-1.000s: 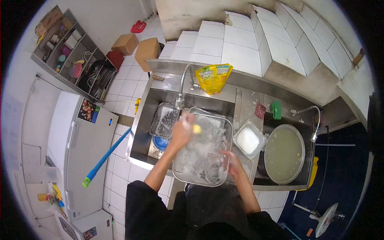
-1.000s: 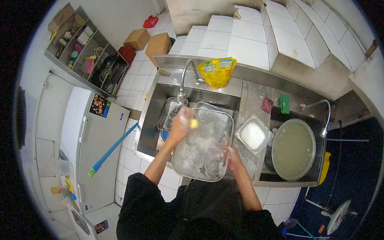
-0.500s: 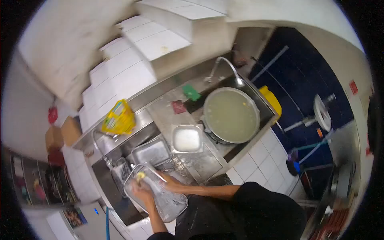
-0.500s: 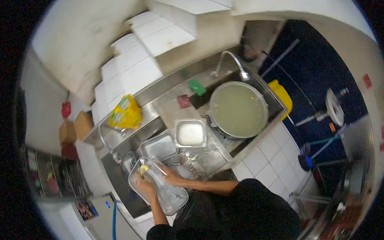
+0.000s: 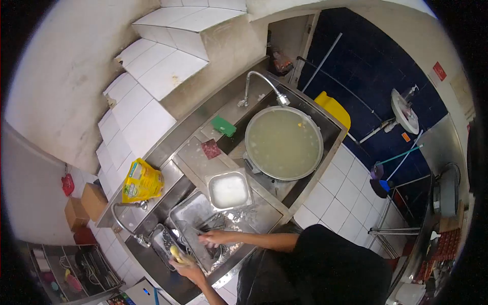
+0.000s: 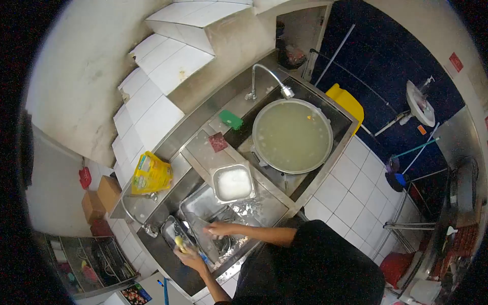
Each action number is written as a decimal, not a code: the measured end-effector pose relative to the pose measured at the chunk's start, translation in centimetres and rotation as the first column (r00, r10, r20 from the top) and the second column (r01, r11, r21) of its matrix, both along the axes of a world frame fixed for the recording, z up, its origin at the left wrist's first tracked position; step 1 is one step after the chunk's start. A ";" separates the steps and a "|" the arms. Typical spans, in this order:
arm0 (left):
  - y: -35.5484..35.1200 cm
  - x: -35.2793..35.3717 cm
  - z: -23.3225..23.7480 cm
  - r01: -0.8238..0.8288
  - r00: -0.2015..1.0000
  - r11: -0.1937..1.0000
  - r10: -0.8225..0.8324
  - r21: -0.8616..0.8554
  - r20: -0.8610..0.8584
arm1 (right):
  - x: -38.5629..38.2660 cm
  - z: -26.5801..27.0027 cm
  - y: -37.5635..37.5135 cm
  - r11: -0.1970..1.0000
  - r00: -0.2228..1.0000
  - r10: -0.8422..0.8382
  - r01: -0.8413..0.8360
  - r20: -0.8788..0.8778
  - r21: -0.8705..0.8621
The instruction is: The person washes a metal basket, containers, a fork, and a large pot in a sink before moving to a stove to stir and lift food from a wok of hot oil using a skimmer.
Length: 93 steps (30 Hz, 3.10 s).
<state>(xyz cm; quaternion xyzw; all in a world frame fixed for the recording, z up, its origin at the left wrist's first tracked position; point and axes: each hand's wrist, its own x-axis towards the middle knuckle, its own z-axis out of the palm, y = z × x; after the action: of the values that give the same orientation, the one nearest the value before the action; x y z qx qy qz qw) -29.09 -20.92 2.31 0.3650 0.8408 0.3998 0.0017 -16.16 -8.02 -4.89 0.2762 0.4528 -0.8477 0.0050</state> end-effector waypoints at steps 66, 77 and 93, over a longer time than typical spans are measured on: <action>26.1 17.5 -9.8 0.239 0.956 0.832 -0.113 -0.501 0.269 | 37.2 1.2 31.6 0.467 0.477 -0.868 0.878 0.138 -0.099; 21.9 18.4 7.6 0.461 0.871 0.887 -0.457 0.022 0.181 | 15.1 7.9 14.9 0.650 0.683 -0.704 0.508 -0.195 -0.565; 5.2 5.4 -1.7 -0.398 0.732 0.911 0.243 0.110 0.637 | 0.2 1.7 0.8 0.780 0.928 -0.373 0.314 0.001 -0.542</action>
<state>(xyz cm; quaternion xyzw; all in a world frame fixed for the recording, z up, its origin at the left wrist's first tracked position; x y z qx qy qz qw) -23.67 -15.72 0.66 0.0622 0.7905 0.5881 0.1593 -15.94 -7.22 -3.21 0.2964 0.1413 -0.9395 -0.0972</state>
